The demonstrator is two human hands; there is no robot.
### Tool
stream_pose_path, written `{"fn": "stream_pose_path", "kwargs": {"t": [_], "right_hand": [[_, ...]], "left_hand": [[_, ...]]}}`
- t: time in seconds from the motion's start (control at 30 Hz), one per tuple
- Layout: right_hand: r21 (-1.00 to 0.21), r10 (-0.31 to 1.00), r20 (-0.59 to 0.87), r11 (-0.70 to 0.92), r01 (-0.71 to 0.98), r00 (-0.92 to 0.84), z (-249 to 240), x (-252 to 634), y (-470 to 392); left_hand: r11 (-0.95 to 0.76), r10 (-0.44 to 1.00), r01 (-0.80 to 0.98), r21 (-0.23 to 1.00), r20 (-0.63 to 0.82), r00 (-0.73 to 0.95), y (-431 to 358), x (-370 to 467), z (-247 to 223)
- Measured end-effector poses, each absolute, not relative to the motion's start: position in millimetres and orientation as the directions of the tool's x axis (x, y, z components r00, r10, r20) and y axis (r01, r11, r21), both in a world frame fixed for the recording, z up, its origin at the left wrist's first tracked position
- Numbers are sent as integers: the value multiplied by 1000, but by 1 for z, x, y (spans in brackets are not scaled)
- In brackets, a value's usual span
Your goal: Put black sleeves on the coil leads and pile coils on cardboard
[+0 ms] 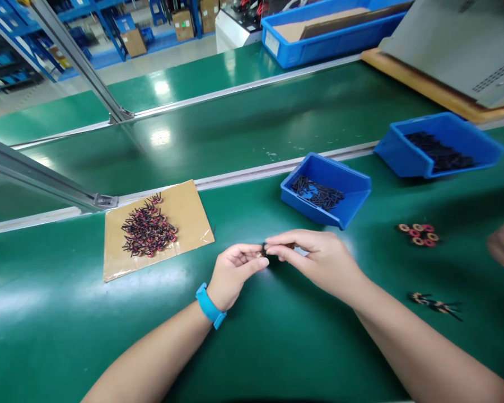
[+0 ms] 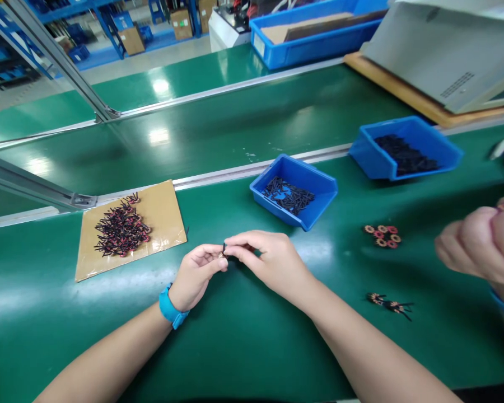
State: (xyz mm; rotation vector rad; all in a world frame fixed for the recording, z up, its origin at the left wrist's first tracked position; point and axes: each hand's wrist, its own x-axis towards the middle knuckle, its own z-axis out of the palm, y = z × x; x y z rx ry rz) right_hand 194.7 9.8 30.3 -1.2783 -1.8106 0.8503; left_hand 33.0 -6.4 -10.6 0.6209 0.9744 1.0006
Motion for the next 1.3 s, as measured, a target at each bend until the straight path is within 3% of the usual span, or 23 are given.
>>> {"fn": "stream_pose_path", "kwargs": {"t": [0.13, 0.4, 0.6, 0.8, 0.9, 1.13, 1.3], "right_hand": [[-813, 939, 259, 338, 474, -226, 30, 197, 9], [-828, 975, 217, 208, 522, -44, 30, 203, 12], [-748, 933, 335, 350, 564, -133, 28, 199, 13], [-571, 854, 452, 500, 651, -258, 27, 203, 10], [-530, 841, 398, 536, 656, -366, 26, 206, 9], [-760, 916, 97, 320, 566, -389, 30, 198, 9], [-894, 953, 1, 137, 428, -303, 32, 194, 11]], "left_hand": [[427, 904, -406, 808, -374, 205, -6, 33, -11], [442, 897, -409, 798, -398, 192, -7, 34, -11], [428, 904, -416, 802, -384, 190, -6, 33, -9], [436, 900, -425, 793, -393, 189, -6, 34, -9], [435, 900, -432, 790, -394, 186, -7, 34, -10], [425, 905, -426, 799, -380, 191, -7, 33, -8], [436, 900, -426, 793, -392, 192, -6, 34, -7]]}}
